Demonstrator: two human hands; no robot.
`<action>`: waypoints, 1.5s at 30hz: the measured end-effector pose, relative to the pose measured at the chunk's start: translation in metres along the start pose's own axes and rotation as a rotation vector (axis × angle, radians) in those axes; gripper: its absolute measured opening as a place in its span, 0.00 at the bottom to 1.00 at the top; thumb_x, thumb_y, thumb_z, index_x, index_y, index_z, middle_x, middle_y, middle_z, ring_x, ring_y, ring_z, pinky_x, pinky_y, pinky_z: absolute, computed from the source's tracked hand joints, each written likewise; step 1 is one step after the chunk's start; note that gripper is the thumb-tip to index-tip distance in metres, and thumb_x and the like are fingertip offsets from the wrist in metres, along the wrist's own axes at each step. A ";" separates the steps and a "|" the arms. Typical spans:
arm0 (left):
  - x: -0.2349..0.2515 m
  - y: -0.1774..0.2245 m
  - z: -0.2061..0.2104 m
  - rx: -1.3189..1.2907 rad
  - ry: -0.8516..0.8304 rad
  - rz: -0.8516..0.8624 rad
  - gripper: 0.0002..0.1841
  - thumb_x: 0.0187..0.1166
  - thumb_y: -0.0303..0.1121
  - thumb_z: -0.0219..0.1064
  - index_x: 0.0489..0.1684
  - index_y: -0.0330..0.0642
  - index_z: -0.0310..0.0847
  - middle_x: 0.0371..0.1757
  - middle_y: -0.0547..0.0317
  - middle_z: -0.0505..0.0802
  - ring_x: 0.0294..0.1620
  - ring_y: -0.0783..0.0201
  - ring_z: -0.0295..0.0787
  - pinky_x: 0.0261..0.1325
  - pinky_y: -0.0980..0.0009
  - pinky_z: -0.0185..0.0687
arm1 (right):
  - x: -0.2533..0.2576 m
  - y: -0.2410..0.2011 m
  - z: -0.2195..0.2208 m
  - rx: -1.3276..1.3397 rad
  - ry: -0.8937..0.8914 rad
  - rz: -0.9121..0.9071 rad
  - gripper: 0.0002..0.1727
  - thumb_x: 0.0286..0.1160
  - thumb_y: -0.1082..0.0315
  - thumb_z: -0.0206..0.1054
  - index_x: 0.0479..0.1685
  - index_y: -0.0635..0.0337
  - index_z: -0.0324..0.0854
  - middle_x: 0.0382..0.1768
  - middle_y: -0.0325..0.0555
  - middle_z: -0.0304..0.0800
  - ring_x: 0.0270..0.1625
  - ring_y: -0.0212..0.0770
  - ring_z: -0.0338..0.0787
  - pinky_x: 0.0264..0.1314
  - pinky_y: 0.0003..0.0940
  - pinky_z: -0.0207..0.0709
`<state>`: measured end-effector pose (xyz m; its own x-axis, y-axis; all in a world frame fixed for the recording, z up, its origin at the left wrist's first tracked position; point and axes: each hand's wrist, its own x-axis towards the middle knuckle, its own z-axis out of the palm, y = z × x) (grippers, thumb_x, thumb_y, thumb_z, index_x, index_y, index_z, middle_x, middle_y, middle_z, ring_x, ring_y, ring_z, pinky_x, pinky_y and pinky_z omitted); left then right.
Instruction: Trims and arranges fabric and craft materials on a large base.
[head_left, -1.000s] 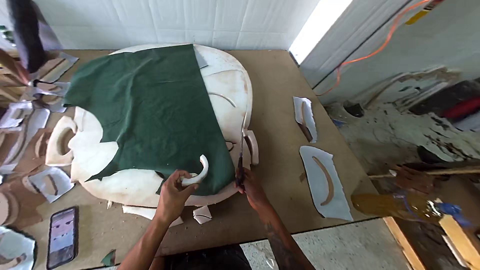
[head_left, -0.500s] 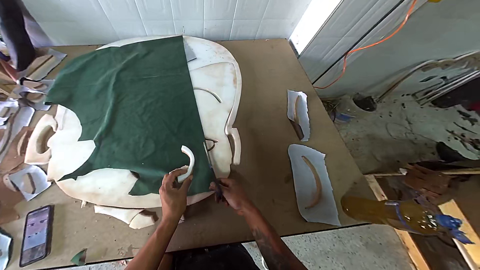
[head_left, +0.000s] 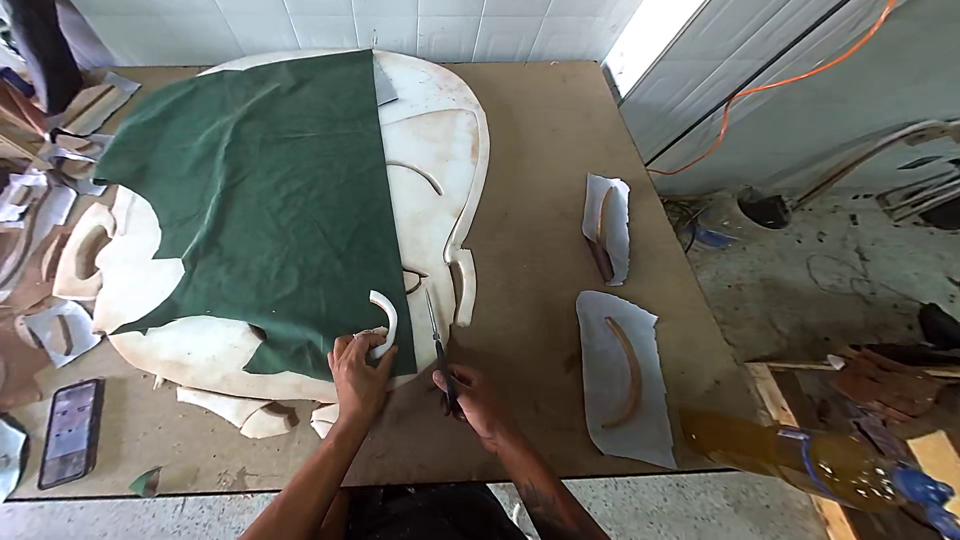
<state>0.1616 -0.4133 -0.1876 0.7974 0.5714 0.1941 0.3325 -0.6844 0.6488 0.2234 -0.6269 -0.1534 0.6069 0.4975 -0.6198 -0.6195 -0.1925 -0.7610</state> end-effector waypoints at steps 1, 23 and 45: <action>0.000 -0.001 0.000 0.020 -0.008 -0.002 0.12 0.63 0.50 0.81 0.37 0.58 0.93 0.43 0.73 0.93 0.53 0.62 0.84 0.63 0.52 0.74 | -0.002 -0.001 -0.003 0.001 0.008 -0.018 0.20 0.81 0.51 0.69 0.50 0.62 0.86 0.33 0.45 0.90 0.22 0.32 0.81 0.20 0.24 0.71; -0.030 -0.040 -0.109 -0.643 -0.283 -0.637 0.14 0.87 0.36 0.61 0.54 0.35 0.89 0.23 0.53 0.88 0.12 0.63 0.77 0.14 0.66 0.77 | -0.048 0.039 0.040 -0.272 -0.204 0.119 0.23 0.63 0.47 0.82 0.40 0.58 0.88 0.28 0.39 0.88 0.29 0.34 0.85 0.36 0.35 0.81; 0.000 -0.075 -0.103 -1.040 -0.517 -0.944 0.15 0.90 0.37 0.61 0.39 0.32 0.81 0.19 0.54 0.83 0.15 0.64 0.79 0.20 0.70 0.80 | -0.034 0.105 0.159 0.081 -0.146 0.113 0.27 0.69 0.41 0.76 0.37 0.60 0.87 0.27 0.39 0.89 0.29 0.31 0.86 0.36 0.29 0.81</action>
<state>0.0851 -0.3156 -0.1606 0.6583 0.2361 -0.7148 0.4931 0.5824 0.6463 0.0585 -0.5296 -0.1823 0.4562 0.5951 -0.6616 -0.7212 -0.1882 -0.6667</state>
